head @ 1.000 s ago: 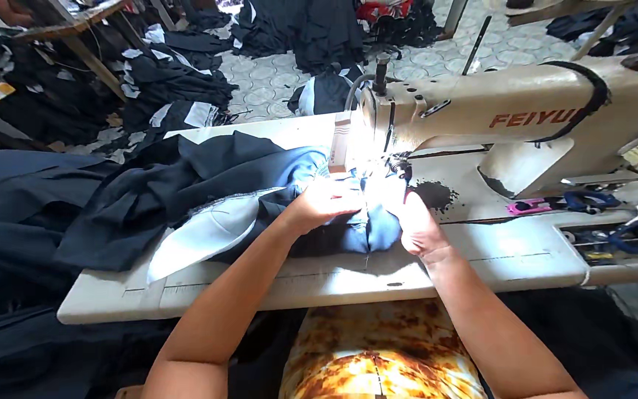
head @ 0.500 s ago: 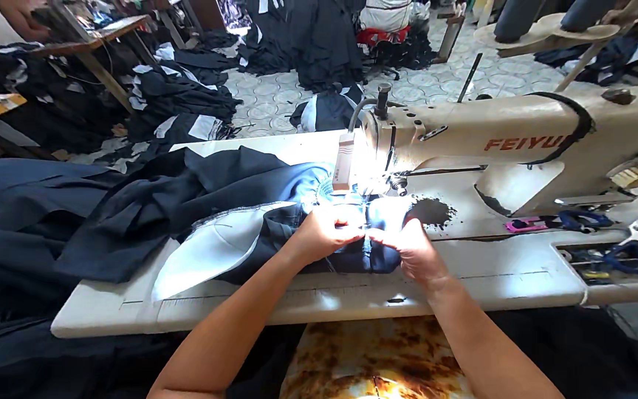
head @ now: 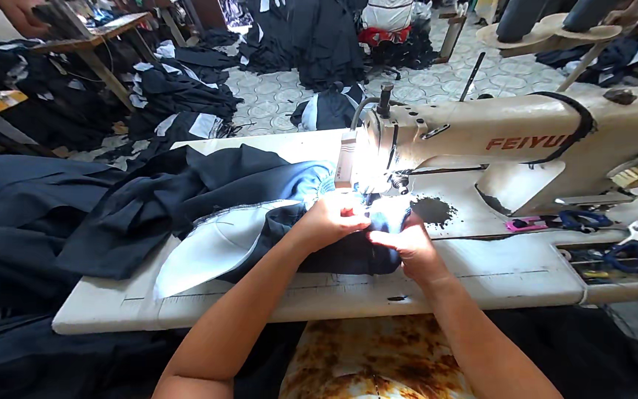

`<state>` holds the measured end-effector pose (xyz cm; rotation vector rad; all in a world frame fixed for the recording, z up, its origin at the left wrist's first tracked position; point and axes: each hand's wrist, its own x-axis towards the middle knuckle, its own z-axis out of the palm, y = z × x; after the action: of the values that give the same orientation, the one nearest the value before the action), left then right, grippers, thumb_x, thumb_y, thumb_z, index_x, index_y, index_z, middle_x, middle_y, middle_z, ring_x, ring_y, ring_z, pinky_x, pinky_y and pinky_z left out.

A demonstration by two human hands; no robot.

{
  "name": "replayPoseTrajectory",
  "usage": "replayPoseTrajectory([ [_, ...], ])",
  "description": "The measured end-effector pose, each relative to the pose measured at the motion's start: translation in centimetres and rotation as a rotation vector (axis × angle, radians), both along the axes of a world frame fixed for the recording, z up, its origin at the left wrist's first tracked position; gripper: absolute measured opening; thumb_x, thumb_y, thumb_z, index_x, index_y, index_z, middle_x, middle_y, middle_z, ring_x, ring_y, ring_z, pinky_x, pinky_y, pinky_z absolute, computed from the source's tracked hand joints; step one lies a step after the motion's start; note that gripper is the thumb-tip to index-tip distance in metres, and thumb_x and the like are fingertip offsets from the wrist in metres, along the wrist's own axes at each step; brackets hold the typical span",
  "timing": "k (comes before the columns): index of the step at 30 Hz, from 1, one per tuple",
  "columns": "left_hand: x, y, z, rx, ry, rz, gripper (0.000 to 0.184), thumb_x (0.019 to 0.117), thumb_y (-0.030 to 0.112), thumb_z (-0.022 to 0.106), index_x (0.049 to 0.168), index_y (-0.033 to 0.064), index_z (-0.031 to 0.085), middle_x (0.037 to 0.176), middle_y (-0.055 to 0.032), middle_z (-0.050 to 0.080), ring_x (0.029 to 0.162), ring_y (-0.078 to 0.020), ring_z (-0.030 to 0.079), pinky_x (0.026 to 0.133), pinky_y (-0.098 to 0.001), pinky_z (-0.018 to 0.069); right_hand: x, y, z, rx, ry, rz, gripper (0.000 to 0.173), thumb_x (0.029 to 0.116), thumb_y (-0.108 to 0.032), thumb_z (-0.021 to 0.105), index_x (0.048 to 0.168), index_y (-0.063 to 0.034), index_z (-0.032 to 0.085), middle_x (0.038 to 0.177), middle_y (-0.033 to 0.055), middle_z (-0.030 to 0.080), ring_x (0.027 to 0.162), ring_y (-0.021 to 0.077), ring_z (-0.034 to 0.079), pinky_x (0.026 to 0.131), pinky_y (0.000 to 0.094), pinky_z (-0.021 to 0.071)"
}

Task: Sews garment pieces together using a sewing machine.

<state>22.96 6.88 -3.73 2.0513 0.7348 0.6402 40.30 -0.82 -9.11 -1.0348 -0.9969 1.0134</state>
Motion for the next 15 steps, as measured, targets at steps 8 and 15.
replayPoseTrajectory([
  [8,0.3,-1.8,-0.1,0.306,-0.150,0.127,0.003,0.0850,0.004,0.074,0.083,0.0053,0.074,0.076,-0.0007,0.069,0.068,-0.0041,0.064,0.063,-0.0218,0.0543,-0.2,0.0,0.2,-0.011,-0.007,-0.018,0.044,0.0733,0.006,0.076,0.114,-0.0069,0.064,0.097,0.0023,0.072,0.090,0.0097,0.070,0.081,0.0296,0.0614],
  [15,-0.5,-3.8,-1.6,0.522,-0.157,0.136,0.004,0.0846,0.011,0.077,0.087,0.0087,0.078,0.097,-0.0032,0.074,0.096,-0.0085,0.070,0.084,-0.0263,0.0587,-0.9,-0.2,0.8,-0.003,0.113,-0.047,0.048,0.0730,0.016,0.068,0.115,-0.0054,0.063,0.096,0.0032,0.072,0.087,0.0097,0.071,0.078,0.0293,0.0617],
])
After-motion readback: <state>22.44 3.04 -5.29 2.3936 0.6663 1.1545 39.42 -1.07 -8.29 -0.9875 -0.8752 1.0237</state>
